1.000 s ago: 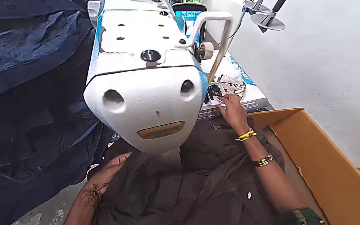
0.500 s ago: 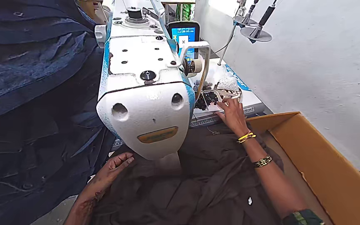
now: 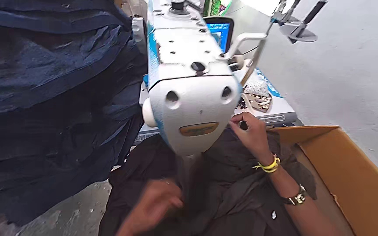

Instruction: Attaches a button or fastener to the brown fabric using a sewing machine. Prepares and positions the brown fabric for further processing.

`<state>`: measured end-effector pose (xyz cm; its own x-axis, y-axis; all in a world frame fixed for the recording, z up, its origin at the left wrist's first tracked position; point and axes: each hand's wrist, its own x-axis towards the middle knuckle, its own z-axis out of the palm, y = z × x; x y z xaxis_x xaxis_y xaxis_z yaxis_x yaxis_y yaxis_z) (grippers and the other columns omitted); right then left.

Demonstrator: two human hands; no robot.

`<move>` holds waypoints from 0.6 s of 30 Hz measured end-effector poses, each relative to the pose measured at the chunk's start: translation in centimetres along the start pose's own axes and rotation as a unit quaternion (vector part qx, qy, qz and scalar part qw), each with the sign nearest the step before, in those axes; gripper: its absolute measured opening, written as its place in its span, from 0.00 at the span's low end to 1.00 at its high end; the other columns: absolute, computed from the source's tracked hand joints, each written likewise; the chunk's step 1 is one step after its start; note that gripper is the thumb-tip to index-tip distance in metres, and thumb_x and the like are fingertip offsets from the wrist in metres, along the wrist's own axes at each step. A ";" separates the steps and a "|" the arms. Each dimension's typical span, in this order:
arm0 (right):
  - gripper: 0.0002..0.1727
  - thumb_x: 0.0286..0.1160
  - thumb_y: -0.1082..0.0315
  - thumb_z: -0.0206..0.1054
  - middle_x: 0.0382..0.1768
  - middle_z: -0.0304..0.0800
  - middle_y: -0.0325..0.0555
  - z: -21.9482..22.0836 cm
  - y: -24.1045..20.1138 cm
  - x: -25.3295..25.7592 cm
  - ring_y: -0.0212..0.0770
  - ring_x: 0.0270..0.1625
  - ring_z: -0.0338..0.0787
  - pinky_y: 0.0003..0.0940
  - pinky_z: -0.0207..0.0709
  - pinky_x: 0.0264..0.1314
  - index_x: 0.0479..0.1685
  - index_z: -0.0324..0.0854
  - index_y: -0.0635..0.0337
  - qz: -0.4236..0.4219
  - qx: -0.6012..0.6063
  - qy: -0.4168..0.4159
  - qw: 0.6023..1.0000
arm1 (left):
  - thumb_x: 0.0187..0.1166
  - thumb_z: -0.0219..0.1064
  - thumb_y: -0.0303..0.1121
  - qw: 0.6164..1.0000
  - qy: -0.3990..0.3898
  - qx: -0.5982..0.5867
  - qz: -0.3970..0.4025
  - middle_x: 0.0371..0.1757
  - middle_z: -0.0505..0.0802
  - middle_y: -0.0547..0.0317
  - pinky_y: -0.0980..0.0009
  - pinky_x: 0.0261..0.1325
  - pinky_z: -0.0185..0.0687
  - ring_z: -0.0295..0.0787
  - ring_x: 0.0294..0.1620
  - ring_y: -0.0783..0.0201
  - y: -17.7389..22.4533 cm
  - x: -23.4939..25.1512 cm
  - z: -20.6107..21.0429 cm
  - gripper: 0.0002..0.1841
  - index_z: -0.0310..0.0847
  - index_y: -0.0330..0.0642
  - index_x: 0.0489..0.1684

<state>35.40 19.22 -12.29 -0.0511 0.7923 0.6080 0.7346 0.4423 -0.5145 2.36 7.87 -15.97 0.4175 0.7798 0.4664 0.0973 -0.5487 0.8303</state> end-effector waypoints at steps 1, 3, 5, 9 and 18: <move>0.07 0.70 0.67 0.71 0.35 0.94 0.46 0.8 -2.2 -0.5 0.37 0.39 0.91 0.31 0.85 0.44 0.35 0.91 0.61 -0.058 0.006 -0.012 0.998 | 0.90 0.58 0.44 0.990 -0.127 0.014 0.053 0.33 0.93 0.64 0.74 0.50 0.85 0.91 0.40 0.73 1.8 -0.1 1.6 0.18 0.89 0.46 0.33; 0.09 0.73 0.64 0.69 0.32 0.91 0.50 2.6 -6.1 -2.0 0.43 0.39 0.92 0.33 0.86 0.42 0.32 0.87 0.60 -0.191 -0.024 -0.022 0.981 | 0.90 0.58 0.41 0.950 -0.290 0.064 0.094 0.29 0.90 0.53 0.60 0.38 0.84 0.90 0.33 0.56 3.7 0.5 4.1 0.16 0.90 0.44 0.37; 0.11 0.76 0.64 0.67 0.27 0.88 0.47 4.4 -8.5 -3.0 0.45 0.34 0.90 0.32 0.82 0.36 0.27 0.85 0.59 -0.292 -0.086 -0.005 0.952 | 0.90 0.58 0.40 0.948 -0.290 0.090 0.095 0.29 0.90 0.52 0.60 0.33 0.84 0.90 0.31 0.55 3.5 0.8 5.1 0.15 0.90 0.45 0.40; 0.09 0.67 0.65 0.71 0.29 0.94 0.48 5.0 -9.6 -2.7 0.44 0.37 0.94 0.31 0.83 0.41 0.23 0.88 0.57 -0.274 -0.110 -0.006 0.955 | 0.89 0.59 0.41 0.960 -0.202 0.169 0.092 0.26 0.87 0.58 0.66 0.32 0.83 0.87 0.30 0.60 3.0 1.5 4.7 0.14 0.89 0.48 0.38; 0.18 0.80 0.55 0.67 0.37 0.92 0.36 1.1 -8.6 -5.2 0.30 0.41 0.90 0.37 0.82 0.52 0.56 0.78 0.59 0.000 0.171 -0.275 0.946 | 0.85 0.65 0.41 0.989 0.058 0.092 -0.103 0.35 0.91 0.67 0.84 0.44 0.79 0.84 0.36 0.83 0.4 4.5 0.1 0.13 0.88 0.40 0.43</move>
<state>28.60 11.70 -11.66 -0.4641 0.8499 0.2494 0.4779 0.4773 -0.7374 4.33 11.10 -13.56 0.2666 0.9041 0.3338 0.3370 -0.4119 0.8466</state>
